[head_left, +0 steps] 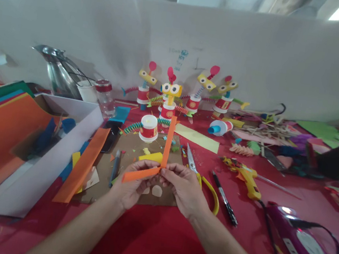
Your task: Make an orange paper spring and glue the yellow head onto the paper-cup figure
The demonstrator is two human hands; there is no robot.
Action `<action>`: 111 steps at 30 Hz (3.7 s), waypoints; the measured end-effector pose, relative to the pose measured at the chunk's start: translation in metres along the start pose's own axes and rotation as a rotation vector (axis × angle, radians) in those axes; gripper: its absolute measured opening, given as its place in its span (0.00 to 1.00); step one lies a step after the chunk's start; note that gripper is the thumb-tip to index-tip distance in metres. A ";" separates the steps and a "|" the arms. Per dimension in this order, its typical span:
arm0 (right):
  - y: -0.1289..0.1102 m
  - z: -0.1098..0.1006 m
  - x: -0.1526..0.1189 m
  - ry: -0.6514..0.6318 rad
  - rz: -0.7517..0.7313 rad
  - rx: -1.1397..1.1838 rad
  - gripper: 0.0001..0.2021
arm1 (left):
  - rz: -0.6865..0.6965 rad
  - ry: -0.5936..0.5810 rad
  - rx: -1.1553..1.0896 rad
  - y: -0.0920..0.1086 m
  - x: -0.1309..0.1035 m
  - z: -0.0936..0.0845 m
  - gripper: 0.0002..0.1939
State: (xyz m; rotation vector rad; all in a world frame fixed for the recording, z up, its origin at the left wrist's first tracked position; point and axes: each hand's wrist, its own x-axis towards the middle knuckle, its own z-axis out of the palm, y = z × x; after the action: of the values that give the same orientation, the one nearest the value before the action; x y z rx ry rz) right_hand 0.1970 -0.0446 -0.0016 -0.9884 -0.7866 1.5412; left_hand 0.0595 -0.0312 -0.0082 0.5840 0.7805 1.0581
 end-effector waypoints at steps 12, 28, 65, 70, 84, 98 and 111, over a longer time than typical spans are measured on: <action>0.005 0.002 -0.006 0.053 -0.139 -0.185 0.11 | 0.112 0.092 0.173 0.002 -0.009 0.013 0.14; -0.007 -0.005 -0.008 -0.089 -0.287 -0.526 0.07 | 0.318 0.140 0.281 -0.005 -0.006 0.008 0.09; -0.011 -0.005 -0.004 -0.127 -0.120 -0.109 0.09 | 0.112 0.062 0.029 0.006 -0.005 0.004 0.09; -0.002 0.000 -0.010 -0.065 -0.362 -0.347 0.08 | 0.060 0.088 -0.105 0.005 -0.004 0.006 0.11; 0.002 -0.001 -0.012 0.050 -0.575 -0.526 0.06 | 0.109 0.067 -0.124 0.001 -0.007 0.012 0.13; -0.001 -0.001 -0.003 0.049 -0.107 -0.108 0.08 | 0.230 0.152 0.048 -0.004 -0.012 0.017 0.10; -0.006 -0.009 0.005 -0.003 0.004 -0.013 0.08 | -0.122 0.156 -0.088 0.004 -0.003 0.008 0.04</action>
State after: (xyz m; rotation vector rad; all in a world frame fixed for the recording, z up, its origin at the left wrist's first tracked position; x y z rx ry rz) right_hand 0.2070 -0.0390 -0.0008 -0.9983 -0.7984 1.5432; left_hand 0.0626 -0.0331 0.0001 0.3774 0.8903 1.0276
